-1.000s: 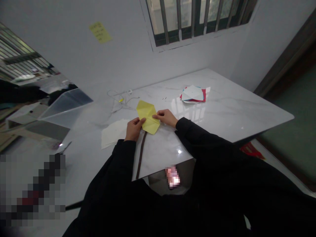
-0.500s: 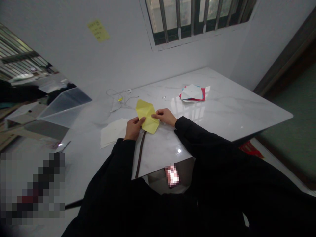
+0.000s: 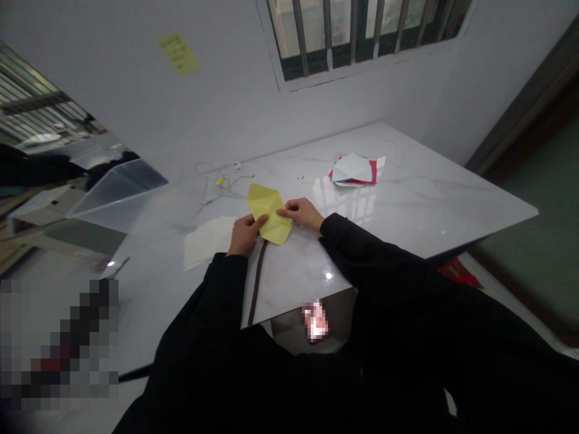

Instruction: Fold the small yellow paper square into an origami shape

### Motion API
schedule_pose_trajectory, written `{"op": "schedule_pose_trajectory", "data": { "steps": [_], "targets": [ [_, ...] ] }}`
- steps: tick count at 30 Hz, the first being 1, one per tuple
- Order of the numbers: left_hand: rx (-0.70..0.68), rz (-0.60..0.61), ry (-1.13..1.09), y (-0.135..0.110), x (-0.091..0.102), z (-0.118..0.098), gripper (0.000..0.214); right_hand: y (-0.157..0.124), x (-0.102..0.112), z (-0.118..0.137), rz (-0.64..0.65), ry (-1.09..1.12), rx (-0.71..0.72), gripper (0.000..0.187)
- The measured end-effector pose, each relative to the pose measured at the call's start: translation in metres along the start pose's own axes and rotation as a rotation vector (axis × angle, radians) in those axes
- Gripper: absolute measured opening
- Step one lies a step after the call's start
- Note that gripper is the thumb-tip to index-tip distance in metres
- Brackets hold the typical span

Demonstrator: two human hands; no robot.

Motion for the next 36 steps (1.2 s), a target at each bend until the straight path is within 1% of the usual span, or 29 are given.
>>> {"op": "schedule_pose_trajectory", "data": {
  "steps": [3, 6, 13, 22, 27, 31, 34, 36],
  "targets": [
    [0.016, 0.018, -0.043, 0.001, -0.001, 0.004, 0.062, 0.0, 0.0, 0.0, -0.007, -0.007, 0.005, 0.057],
    [0.022, 0.033, -0.085, 0.003, -0.002, 0.006, 0.061, 0.0, 0.0, 0.0, -0.023, -0.022, 0.019, 0.057],
    [0.037, 0.023, -0.05, 0.004, -0.001, 0.007, 0.055, 0.0, 0.0, -0.002, -0.036, -0.019, 0.043, 0.055],
    [0.019, 0.009, -0.019, 0.005, 0.0, 0.008, 0.054, 0.001, -0.002, -0.005, -0.01, -0.009, 0.059, 0.054],
    [0.028, 0.016, -0.033, 0.003, -0.001, 0.005, 0.061, 0.0, -0.005, 0.0, 0.024, 0.037, 0.058, 0.054],
    [0.061, 0.067, -0.032, -0.001, -0.005, 0.004, 0.066, -0.002, -0.005, 0.006, 0.036, 0.13, 0.005, 0.058],
    [0.077, 0.118, -0.026, -0.005, -0.008, 0.004, 0.064, 0.0, -0.002, 0.006, 0.011, 0.174, -0.01, 0.062],
    [0.076, 0.13, -0.02, -0.006, -0.008, 0.004, 0.062, 0.002, 0.001, 0.005, -0.012, 0.172, -0.007, 0.063]
  ]
}}
Point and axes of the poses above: each hand's wrist, its own y-axis towards the middle knuckle, its own x-axis out of the back of the hand, z = x × y, the point moved 6 cm from there along y, towards the middle knuckle, and after that the axes turned 14 degrees about -z, right-handed, at the moved point
